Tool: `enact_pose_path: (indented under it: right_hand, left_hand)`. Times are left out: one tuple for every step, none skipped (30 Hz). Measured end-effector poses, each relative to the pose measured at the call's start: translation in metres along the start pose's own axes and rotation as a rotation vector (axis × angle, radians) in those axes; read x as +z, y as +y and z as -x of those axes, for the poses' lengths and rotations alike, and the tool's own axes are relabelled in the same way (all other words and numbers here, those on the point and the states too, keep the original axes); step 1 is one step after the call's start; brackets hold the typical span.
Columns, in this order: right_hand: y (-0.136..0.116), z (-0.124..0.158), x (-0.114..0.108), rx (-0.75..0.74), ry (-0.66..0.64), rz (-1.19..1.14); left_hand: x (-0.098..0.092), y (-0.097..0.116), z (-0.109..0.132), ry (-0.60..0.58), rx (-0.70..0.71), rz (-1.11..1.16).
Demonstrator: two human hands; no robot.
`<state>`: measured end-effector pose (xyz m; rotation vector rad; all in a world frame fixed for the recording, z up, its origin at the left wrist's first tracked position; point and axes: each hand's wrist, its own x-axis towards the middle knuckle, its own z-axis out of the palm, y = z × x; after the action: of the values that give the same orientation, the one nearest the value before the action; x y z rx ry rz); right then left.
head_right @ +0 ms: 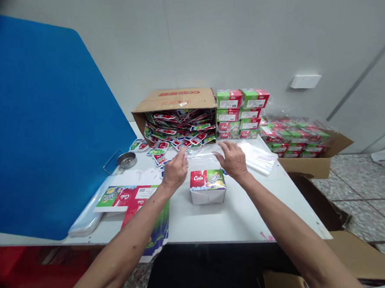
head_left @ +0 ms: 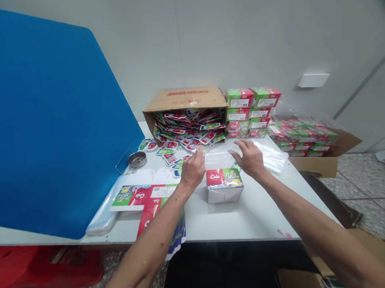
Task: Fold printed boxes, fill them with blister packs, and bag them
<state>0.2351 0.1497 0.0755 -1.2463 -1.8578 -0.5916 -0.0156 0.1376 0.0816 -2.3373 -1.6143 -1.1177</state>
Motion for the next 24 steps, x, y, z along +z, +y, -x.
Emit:
enact_pose_path:
  right_hand:
    - [0.002,0.007,0.003,0.109,0.018,-0.015]
    - [0.004,0.014,0.005,0.207,0.024,-0.03]
    - [0.005,0.02,0.007,0.283,0.021,-0.043]
    - [0.005,0.026,0.009,0.327,0.011,-0.061]
    - [0.004,0.031,0.01,0.336,-0.001,-0.087]
    - [0.002,0.034,0.01,0.316,-0.007,-0.123]
    - [-0.001,0.036,0.009,0.281,0.002,-0.16]
    - [-0.006,0.036,0.007,0.241,0.033,-0.192]
    - [-0.011,0.035,0.003,0.209,0.078,-0.212]
    - [-0.017,0.033,-0.001,0.188,0.127,-0.215]
    - [-0.024,0.029,-0.005,0.168,0.162,-0.202]
    - [-0.032,0.025,-0.009,0.14,0.167,-0.183]
    - [-0.039,0.02,-0.012,0.104,0.142,-0.163]
    - [-0.046,0.015,-0.013,0.062,0.096,-0.146]
    - [-0.053,0.011,-0.013,0.025,0.052,-0.131]
    - [-0.058,0.006,-0.011,0.004,0.027,-0.114]
    - [-0.061,0.001,-0.007,-0.001,0.025,-0.097]
    - [-0.062,-0.003,-0.003,0.003,0.036,-0.08]
    - [-0.061,-0.006,0.002,0.003,0.05,-0.066]
    - [-0.058,-0.009,0.006,-0.005,0.058,-0.054]
    - [-0.053,-0.011,0.01,-0.022,0.058,-0.045]
    - [-0.047,-0.013,0.012,-0.045,0.052,-0.041]
    - [-0.04,-0.013,0.013,-0.066,0.047,-0.039]
    - [-0.031,-0.013,0.013,-0.076,0.048,-0.04]
  left_hand:
    - [0.004,-0.003,0.002,0.012,-0.004,0.016]
    - [0.007,-0.005,0.005,0.02,-0.01,0.034]
    - [0.011,-0.007,0.008,0.024,-0.017,0.051]
    - [0.014,-0.009,0.011,0.024,-0.018,0.064]
    - [0.016,-0.01,0.014,0.021,-0.017,0.07]
    - [0.017,-0.01,0.016,0.015,-0.013,0.068]
    - [0.018,-0.01,0.018,0.011,-0.014,0.059]
    - [0.018,-0.009,0.018,0.009,-0.024,0.044]
    - [0.017,-0.007,0.017,0.007,-0.04,0.028]
    - [0.016,-0.005,0.015,0.005,-0.06,0.013]
    - [0.014,-0.002,0.012,0.003,-0.08,0.002]
    - [0.012,0.002,0.009,-0.003,-0.091,-0.005]
    - [0.009,0.006,0.006,-0.011,-0.094,-0.01]
    - [0.006,0.011,0.002,-0.021,-0.089,-0.014]
    - [0.004,0.016,-0.001,-0.028,-0.082,-0.021]
    - [0.001,0.022,-0.004,-0.033,-0.07,-0.033]
    - [-0.001,0.027,-0.006,-0.038,-0.055,-0.049]
    - [-0.004,0.033,-0.007,-0.042,-0.043,-0.068]
    - [-0.006,0.037,-0.009,-0.047,-0.034,-0.088]
    - [-0.008,0.04,-0.01,-0.055,-0.029,-0.109]
    - [-0.009,0.041,-0.01,-0.063,-0.03,-0.131]
    - [-0.011,0.041,-0.01,-0.072,-0.034,-0.151]
    - [-0.012,0.038,-0.01,-0.08,-0.037,-0.168]
    - [-0.012,0.035,-0.009,-0.091,-0.034,-0.18]
